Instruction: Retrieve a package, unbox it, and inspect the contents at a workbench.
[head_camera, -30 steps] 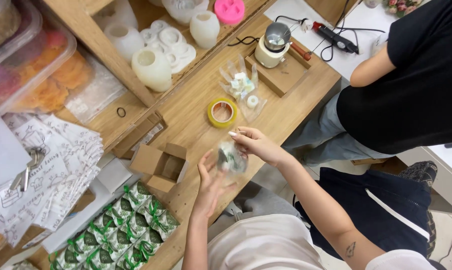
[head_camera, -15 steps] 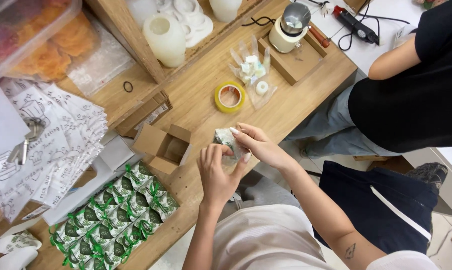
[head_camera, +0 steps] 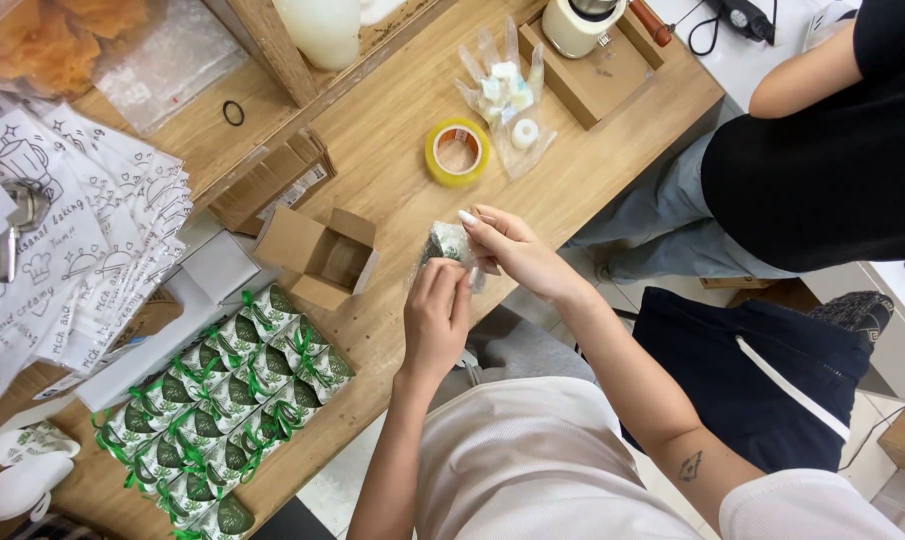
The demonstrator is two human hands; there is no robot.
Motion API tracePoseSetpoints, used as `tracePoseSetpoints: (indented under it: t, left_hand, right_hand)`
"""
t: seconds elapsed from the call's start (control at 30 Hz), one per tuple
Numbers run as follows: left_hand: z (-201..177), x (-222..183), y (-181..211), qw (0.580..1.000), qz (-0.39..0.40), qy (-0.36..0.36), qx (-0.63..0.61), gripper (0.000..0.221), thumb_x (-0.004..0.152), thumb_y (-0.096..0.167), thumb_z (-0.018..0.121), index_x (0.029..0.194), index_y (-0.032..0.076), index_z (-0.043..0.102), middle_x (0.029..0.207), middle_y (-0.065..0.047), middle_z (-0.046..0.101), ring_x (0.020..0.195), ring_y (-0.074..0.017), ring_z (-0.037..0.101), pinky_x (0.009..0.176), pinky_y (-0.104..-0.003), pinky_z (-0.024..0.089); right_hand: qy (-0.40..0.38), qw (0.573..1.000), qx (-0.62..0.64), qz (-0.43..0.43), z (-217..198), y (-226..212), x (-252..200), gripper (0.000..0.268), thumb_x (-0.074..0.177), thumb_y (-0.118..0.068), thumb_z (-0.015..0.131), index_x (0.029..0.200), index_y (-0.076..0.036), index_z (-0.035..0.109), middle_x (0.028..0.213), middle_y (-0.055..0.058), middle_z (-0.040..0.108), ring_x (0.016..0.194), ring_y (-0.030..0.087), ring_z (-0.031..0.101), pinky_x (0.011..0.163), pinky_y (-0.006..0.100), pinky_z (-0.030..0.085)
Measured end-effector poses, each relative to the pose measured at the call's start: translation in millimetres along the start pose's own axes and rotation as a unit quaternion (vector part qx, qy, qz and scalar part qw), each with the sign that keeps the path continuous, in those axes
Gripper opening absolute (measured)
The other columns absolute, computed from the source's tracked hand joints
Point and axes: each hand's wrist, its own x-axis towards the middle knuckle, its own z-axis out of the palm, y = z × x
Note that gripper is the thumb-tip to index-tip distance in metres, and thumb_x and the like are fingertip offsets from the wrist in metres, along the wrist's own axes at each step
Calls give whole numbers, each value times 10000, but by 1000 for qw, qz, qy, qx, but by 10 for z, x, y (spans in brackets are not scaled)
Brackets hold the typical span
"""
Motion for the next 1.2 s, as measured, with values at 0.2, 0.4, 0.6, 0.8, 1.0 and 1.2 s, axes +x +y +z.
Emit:
tracePoseSetpoints:
  t: [0.2, 0.4, 0.6, 0.8, 1.0, 1.2]
  left_hand:
    - [-74, -40, -21, 974, -111, -33, -194, 105, 1072, 77, 531, 989, 15, 542, 951, -59, 567, 792, -150, 524, 729, -281, 463]
    - [-86, -118, -70, 926, -166, -28, -337, 187, 1130, 150, 469, 985, 39, 510, 928, 16, 497, 812, -65, 435, 733, -220, 404]
    - [-63, -60, -83, 883, -195, -12, -426, 228, 1146, 211, 444, 1007, 62, 546, 855, 37, 476, 776, -51, 417, 713, -223, 388]
    - [0, -78, -224, 854, -234, 28, -465, 231, 1147, 221, 446, 972, 90, 521, 862, 47, 490, 761, -37, 425, 691, -228, 411]
    - [-37, -65, -234, 860, -249, 7, -445, 225, 1141, 219, 440, 997, 75, 535, 872, 45, 504, 760, -24, 426, 680, -206, 409]
    - [-89, -203, -544, 811, -278, 44, -513, 221, 1126, 219, 476, 969, 80, 544, 881, 0, 556, 756, -69, 498, 680, -229, 455]
  right_hand:
    - [-38, 993, 99, 42, -41, 17, -11, 273, 1092, -283, 521, 869, -125, 510, 724, -61, 412, 595, 52, 341, 510, 235, 303]
    - [-75, 978, 175, 84, -96, -92, -15, 305, 1097, -266, 531, 828, -142, 460, 677, -75, 352, 557, 52, 290, 480, 233, 265]
    - [-106, 974, 181, 88, -147, -135, 24, 323, 1104, -273, 512, 823, -139, 426, 676, -75, 332, 562, 58, 275, 484, 242, 260]
    - [-185, 953, 236, 41, -179, -252, -67, 545, 1002, -626, 450, 826, -111, 417, 755, -39, 402, 656, 94, 381, 566, 222, 346]
    - [-8, 943, -320, -86, 115, -200, -125, 213, 1027, -204, 642, 922, -36, 564, 764, 31, 454, 710, 115, 440, 624, 294, 409]
    - [-86, 948, -278, -128, -143, 65, 23, 237, 1084, -199, 564, 946, -8, 590, 827, 15, 503, 790, 85, 508, 698, 290, 448]
